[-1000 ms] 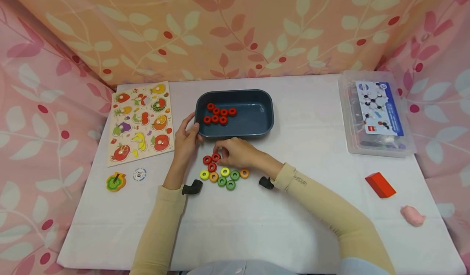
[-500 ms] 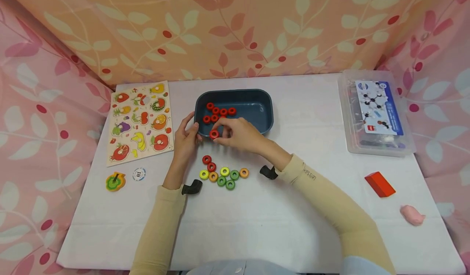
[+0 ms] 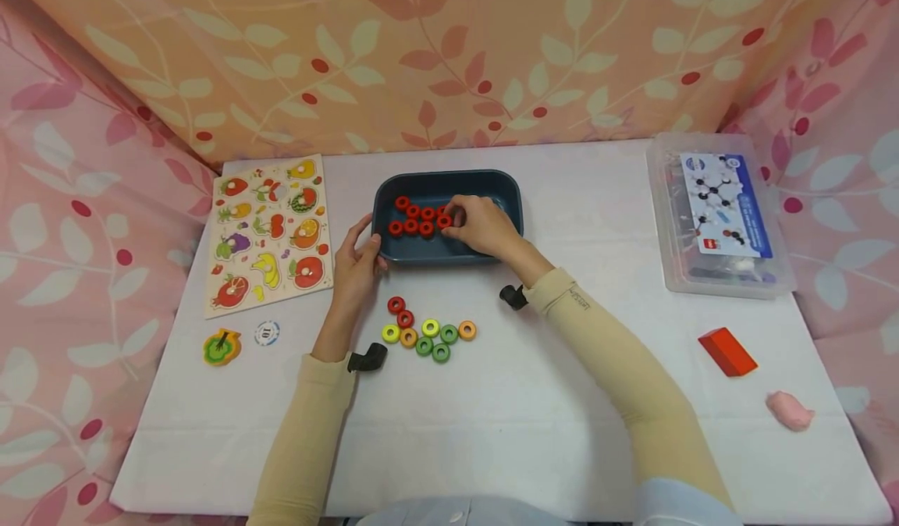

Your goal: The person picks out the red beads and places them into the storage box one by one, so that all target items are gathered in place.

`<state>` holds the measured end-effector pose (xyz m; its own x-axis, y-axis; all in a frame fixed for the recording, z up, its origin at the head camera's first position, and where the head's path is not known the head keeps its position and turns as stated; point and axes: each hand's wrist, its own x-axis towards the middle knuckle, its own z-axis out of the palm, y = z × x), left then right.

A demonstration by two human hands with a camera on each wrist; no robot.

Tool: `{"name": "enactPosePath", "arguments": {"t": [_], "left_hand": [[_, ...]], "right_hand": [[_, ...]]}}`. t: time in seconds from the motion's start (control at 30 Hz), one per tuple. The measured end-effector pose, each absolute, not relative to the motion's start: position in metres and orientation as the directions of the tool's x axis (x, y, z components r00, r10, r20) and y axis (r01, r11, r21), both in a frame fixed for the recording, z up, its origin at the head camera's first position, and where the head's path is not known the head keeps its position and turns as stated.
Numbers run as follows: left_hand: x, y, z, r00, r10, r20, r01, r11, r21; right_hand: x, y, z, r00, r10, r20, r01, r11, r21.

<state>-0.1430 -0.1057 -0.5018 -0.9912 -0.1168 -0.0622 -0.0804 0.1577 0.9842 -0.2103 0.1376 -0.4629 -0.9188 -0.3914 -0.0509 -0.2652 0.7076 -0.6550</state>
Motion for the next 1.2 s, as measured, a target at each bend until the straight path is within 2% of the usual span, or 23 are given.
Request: {"name": "enactPosePath", "arguments": {"t": [0.5,0.77,0.93,1.2], "left_hand": [[-0.146,-0.102,-0.502,-0.992,-0.115,-0.056,-0.073,0.142,0.987],[-0.144,-0.104,-0.502,-0.992,-0.113,-0.061,-0.077,0.143,0.987],[-0.144,-0.104,-0.503,-0.993,-0.108,-0.054,-0.069,0.144,0.987],[-0.143,-0.106,-0.497,-0.995,-0.082,-0.056,-0.066,0.122,0.99]], "right_hand": [[-0.215,0.139,-0.469,-0.927,-0.365,-0.088,-0.235,0.746,-0.624],[-0.202,0.129,-0.461,-0.923,-0.382,0.031,-0.307,0.69,-0.656],[-0.182,0.116,-0.448,-0.878,-0.468,0.103,-0.4,0.596,-0.696],[-0.145,0.095,-0.436,-0.739,-0.65,0.175,-0.59,0.5,-0.634]]}}
